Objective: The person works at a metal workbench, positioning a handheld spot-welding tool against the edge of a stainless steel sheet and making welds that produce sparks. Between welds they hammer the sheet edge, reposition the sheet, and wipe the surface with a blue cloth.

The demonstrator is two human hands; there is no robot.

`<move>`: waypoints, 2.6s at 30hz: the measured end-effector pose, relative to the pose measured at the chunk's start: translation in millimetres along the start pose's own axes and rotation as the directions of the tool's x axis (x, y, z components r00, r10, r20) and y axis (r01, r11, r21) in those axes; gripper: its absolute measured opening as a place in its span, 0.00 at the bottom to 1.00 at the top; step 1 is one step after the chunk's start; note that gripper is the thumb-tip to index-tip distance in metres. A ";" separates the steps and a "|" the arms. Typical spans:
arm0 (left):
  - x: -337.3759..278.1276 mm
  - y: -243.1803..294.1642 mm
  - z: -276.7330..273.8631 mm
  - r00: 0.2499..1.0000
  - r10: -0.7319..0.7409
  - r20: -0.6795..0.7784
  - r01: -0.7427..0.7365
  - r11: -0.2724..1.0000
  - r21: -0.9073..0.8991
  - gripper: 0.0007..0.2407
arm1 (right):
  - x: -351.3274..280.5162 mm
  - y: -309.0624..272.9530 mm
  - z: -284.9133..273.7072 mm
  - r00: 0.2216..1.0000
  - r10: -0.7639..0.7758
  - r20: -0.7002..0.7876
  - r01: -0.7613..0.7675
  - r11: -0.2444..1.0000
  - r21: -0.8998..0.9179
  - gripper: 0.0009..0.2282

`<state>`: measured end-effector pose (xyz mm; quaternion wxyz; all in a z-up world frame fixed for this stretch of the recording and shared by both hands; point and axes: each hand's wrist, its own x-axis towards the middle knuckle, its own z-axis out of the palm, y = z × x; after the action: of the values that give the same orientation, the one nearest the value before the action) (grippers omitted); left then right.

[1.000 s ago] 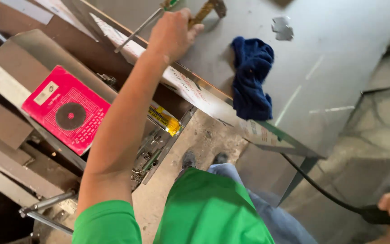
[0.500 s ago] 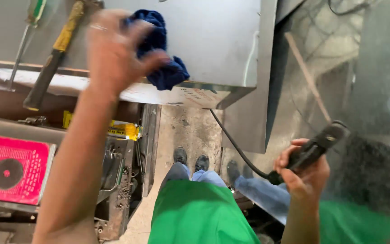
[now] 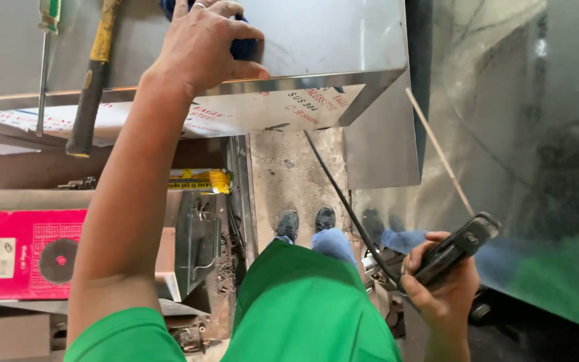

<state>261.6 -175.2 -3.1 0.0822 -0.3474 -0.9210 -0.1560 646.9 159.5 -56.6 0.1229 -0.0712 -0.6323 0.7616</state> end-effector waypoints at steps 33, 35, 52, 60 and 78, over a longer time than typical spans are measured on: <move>-65.3 -157.3 16.7 0.777 -0.522 -0.352 0.614 0.751 0.244 0.15 | -45.6 36.8 135.4 0.982 0.066 -0.178 -0.096 0.981 -0.167 0.31; -67.9 -157.1 16.1 0.780 -0.480 -0.401 0.594 0.770 0.234 0.14 | -48.3 35.7 139.0 0.977 0.087 -0.194 -0.126 0.972 -0.198 0.31; -75.8 24.4 -21.8 0.996 -0.016 -0.087 -0.029 0.868 -0.496 0.11 | -15.0 32.2 178.0 0.999 -0.024 0.023 0.033 0.635 -0.772 0.37; -64.4 17.5 -28.3 0.998 -0.069 0.004 0.067 0.954 -0.294 0.15 | -15.8 27.5 193.1 0.999 -0.053 -0.001 0.035 0.670 -0.742 0.32; -63.8 16.4 -42.5 0.991 -0.116 0.069 0.127 0.973 -0.190 0.15 | 4.8 32.7 211.4 0.998 -0.020 -0.063 -0.037 0.618 -0.786 0.32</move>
<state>321.9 -217.4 23.9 0.0115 -0.3011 -0.9229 -0.2398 583.3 -44.6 -48.2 0.0962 -0.1456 -0.8969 0.4062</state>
